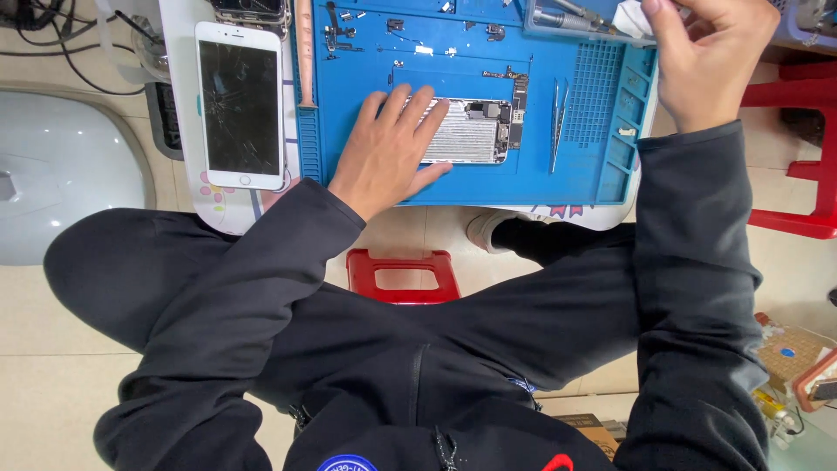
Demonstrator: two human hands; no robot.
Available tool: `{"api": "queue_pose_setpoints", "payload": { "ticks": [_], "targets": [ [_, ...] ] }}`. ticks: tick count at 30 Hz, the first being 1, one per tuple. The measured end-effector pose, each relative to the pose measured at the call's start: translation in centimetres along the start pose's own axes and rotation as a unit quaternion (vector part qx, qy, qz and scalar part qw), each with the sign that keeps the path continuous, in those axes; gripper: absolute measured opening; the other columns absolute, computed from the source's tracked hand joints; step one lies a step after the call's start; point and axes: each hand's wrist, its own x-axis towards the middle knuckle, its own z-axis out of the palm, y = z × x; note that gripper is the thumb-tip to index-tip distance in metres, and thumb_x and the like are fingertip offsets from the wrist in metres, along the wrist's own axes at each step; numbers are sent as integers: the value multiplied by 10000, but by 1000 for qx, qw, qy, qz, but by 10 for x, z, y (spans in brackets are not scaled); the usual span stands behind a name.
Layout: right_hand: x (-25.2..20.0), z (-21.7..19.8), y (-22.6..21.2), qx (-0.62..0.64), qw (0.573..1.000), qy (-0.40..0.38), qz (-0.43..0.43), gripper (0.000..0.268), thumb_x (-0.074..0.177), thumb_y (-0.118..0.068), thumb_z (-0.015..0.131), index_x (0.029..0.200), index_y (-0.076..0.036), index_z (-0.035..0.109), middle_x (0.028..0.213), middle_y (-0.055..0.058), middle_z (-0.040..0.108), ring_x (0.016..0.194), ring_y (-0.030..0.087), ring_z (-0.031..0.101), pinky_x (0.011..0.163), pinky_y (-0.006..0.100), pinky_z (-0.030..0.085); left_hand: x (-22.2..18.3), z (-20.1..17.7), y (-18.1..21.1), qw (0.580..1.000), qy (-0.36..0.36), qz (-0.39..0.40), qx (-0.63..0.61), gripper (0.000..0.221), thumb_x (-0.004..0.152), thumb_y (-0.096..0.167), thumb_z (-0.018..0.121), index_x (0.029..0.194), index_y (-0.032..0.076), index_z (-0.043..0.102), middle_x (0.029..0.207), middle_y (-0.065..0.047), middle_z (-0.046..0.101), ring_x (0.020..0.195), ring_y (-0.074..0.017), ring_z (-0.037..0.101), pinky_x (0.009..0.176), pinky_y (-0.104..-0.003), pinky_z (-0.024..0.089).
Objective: Disassembling a mobile phone by unscrewing internal components and removing metal shields using tweezers.
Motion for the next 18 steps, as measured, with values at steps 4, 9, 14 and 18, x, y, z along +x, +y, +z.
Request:
{"api": "queue_pose_setpoints", "payload": {
  "ticks": [4,9,14,18],
  "targets": [
    [-3,10,20,-14,1000,5,2,107,1261,119,925,1175,161,876,1051,227,812,825,282,666,679,388,465,1,-1,0,1000,-3,5,11,810,1016,786,581,1526,157,586,1485,-88,579,1301,-292,542,1035,-431,445],
    [-8,25,40,31,998,-10,61,274,1317,48,854,1066,74,745,996,173,686,867,289,610,713,402,454,2,-4,0,1000,-7,5,15,805,1005,788,584,1511,162,599,1460,-86,573,1279,-288,542,1015,-425,441],
    [-6,32,38,39,997,-26,57,139,1275,31,834,1208,94,730,1130,229,662,953,341,638,732,414,512,1,-2,-1,1000,-5,5,1,793,1006,771,600,1514,161,601,1463,-94,583,1293,-295,550,1031,-434,447],
    [-3,35,28,-27,991,-78,104,142,1215,7,838,1247,55,707,1141,221,701,930,311,664,749,420,577,2,-3,-2,1000,3,2,-15,767,996,753,632,1464,146,626,1438,-106,590,1265,-298,558,1004,-435,457]
  ]
}}
